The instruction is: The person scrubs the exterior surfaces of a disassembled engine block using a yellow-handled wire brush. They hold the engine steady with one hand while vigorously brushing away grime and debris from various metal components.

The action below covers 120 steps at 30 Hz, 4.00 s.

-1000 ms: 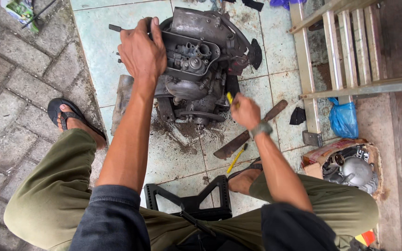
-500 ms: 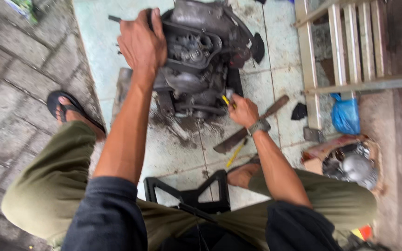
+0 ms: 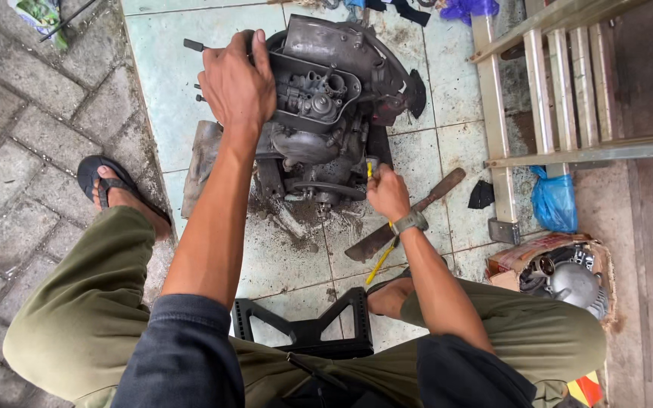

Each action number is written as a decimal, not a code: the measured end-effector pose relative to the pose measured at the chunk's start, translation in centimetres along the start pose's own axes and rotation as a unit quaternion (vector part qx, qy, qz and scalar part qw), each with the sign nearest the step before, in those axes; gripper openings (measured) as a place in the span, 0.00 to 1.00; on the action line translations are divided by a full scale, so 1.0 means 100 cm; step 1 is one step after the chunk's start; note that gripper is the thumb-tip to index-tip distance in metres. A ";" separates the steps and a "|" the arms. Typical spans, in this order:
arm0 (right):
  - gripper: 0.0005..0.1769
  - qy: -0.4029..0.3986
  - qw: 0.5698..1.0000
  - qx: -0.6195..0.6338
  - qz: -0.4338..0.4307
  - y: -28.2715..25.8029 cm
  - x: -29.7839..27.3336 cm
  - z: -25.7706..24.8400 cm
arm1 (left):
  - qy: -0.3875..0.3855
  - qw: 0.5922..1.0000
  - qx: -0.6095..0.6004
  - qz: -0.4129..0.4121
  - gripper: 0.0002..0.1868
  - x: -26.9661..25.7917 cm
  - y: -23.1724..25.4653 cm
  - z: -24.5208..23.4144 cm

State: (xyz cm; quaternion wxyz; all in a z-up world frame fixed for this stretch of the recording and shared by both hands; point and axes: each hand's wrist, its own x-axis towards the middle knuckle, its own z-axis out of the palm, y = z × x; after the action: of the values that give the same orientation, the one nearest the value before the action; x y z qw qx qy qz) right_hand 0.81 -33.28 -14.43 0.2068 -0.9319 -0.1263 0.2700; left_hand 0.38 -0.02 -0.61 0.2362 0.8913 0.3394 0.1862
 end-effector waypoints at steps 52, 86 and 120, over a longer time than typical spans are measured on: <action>0.05 0.161 0.968 0.192 -0.030 0.003 0.065 0.024 | -0.078 0.996 0.019 -0.046 0.25 -0.001 0.009 -0.017; 0.07 0.189 0.961 0.187 -0.078 -0.022 0.017 0.025 | -0.075 0.995 0.045 -0.040 0.24 0.002 -0.008 -0.011; 0.08 0.254 0.937 0.185 -0.155 -0.077 0.013 -0.012 | -0.078 0.994 0.004 -0.077 0.22 0.003 -0.006 -0.008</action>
State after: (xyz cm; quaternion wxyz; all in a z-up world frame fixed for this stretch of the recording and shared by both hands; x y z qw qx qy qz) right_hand 1.57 -26.40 -10.62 0.4400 -0.8836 -0.1602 0.0074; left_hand -0.11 0.78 -0.24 0.2720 0.8752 0.3882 0.0963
